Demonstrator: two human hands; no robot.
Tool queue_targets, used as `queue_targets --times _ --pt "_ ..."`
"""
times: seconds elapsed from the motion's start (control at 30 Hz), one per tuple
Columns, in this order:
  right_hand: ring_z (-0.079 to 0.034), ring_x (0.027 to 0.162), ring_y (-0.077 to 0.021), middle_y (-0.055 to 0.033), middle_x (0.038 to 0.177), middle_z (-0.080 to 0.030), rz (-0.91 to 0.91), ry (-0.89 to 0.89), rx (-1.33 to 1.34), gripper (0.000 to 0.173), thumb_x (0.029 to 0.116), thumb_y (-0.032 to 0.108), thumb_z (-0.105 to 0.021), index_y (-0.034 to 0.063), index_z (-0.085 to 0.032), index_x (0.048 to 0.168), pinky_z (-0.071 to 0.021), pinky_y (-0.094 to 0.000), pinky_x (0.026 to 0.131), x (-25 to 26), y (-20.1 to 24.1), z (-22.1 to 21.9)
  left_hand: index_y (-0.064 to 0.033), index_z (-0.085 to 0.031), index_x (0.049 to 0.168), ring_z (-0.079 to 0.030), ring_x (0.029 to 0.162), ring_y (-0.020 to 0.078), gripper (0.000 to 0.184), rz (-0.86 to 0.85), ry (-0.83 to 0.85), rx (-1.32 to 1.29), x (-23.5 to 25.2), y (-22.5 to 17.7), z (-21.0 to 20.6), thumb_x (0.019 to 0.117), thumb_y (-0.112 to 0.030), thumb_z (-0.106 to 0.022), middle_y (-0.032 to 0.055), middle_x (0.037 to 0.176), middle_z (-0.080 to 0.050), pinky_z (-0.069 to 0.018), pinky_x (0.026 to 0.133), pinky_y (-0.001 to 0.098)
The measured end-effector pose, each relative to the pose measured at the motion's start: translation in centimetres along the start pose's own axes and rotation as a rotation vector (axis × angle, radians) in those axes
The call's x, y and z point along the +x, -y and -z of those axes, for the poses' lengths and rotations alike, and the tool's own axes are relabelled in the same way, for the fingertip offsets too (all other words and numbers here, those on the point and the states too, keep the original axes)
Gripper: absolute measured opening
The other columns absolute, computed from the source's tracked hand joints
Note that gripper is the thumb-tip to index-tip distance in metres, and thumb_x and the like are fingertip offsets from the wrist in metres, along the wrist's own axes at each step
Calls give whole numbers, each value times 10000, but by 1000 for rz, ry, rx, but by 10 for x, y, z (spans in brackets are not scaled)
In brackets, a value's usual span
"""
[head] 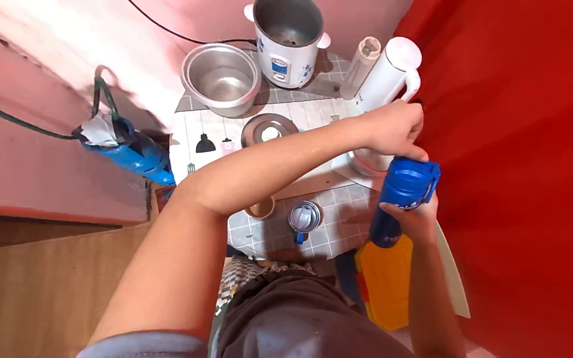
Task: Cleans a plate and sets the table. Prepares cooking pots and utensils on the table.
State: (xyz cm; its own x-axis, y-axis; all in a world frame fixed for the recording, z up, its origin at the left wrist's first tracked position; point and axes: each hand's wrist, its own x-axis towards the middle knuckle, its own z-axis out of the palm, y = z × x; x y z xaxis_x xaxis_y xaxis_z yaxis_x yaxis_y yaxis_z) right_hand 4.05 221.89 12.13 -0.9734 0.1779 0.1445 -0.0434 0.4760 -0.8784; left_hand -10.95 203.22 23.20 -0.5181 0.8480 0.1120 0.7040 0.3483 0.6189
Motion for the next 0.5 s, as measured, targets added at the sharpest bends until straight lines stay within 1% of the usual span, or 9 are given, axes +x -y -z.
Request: queue_targets --times 0.07,0.1,0.17,0.2,0.27,0.33,0.37,0.43,0.5 --pt "-656 1085 -86 -85 1212 -657 -22 23 -19 970 579 223 -916 -9 -468 1407 -567 -313 959 3 6 -3 -17 -742 959 -635 805 197 173 -117 56 -21 -9 0 10 919 -185 -742 89 853 -691 -508 760 417" --pt "-660 1082 -93 -90 1209 -658 -32 34 -23 984 572 229 -919 -8 -465 1412 -572 -322 952 3 8 -5 -30 -759 1045 -681 928 204 157 -157 101 -62 -14 1 17 893 -65 -744 97 981 -734 -542 858 413" --pt "-665 1067 -82 -77 1190 -669 -51 59 -28 989 566 254 -920 3 -471 1411 -579 -312 939 2 10 -8 -17 -748 1110 -683 1018 178 271 -212 129 -213 -25 6 23 855 70 -716 98 1082 -740 -546 908 362" --pt "-667 1050 -70 -68 1172 -674 -51 59 -27 970 561 258 -916 2 -488 1392 -582 -300 923 1 12 -11 -6 -720 1162 -678 1066 156 286 -217 129 -303 -31 9 25 882 53 -708 96 1128 -732 -547 948 333" --pt "-671 1022 -44 -44 1142 -678 -36 48 -18 921 562 259 -912 3 -513 1352 -587 -269 899 -1 14 -17 1 -684 1174 -674 1021 176 310 -127 45 -304 -44 12 26 945 -206 -716 100 1070 -718 -559 904 384" --pt "-690 1019 -93 -74 1127 -698 -25 64 14 904 570 259 -935 -11 -534 1334 -601 -311 899 -2 14 -24 -7 -691 943 -662 799 263 552 125 -18 -49 -56 6 19 995 -544 -576 113 811 -660 -532 728 506" --pt "-694 1012 -91 -75 1116 -702 -13 81 17 907 569 278 -936 -21 -533 1325 -604 -306 896 -4 16 -27 4 -671 880 -663 788 327 652 212 13 57 -62 1 13 1014 -607 -487 149 774 -638 -520 705 566" --pt "-684 990 -37 -46 1084 -704 -1 106 -7 904 545 345 -917 -33 -551 1280 -589 -254 885 -7 23 -31 11 -622 810 -665 759 376 671 185 -6 212 -74 0 -6 1058 -569 -392 173 716 -610 -501 651 572" --pt "-672 1023 -19 -45 1105 -702 8 165 47 922 536 332 -930 -58 -547 1278 -571 -226 916 -10 29 -28 1 -606 765 -658 640 341 595 -4 -155 276 -85 12 -21 1059 -478 -410 143 621 -582 -496 568 514"
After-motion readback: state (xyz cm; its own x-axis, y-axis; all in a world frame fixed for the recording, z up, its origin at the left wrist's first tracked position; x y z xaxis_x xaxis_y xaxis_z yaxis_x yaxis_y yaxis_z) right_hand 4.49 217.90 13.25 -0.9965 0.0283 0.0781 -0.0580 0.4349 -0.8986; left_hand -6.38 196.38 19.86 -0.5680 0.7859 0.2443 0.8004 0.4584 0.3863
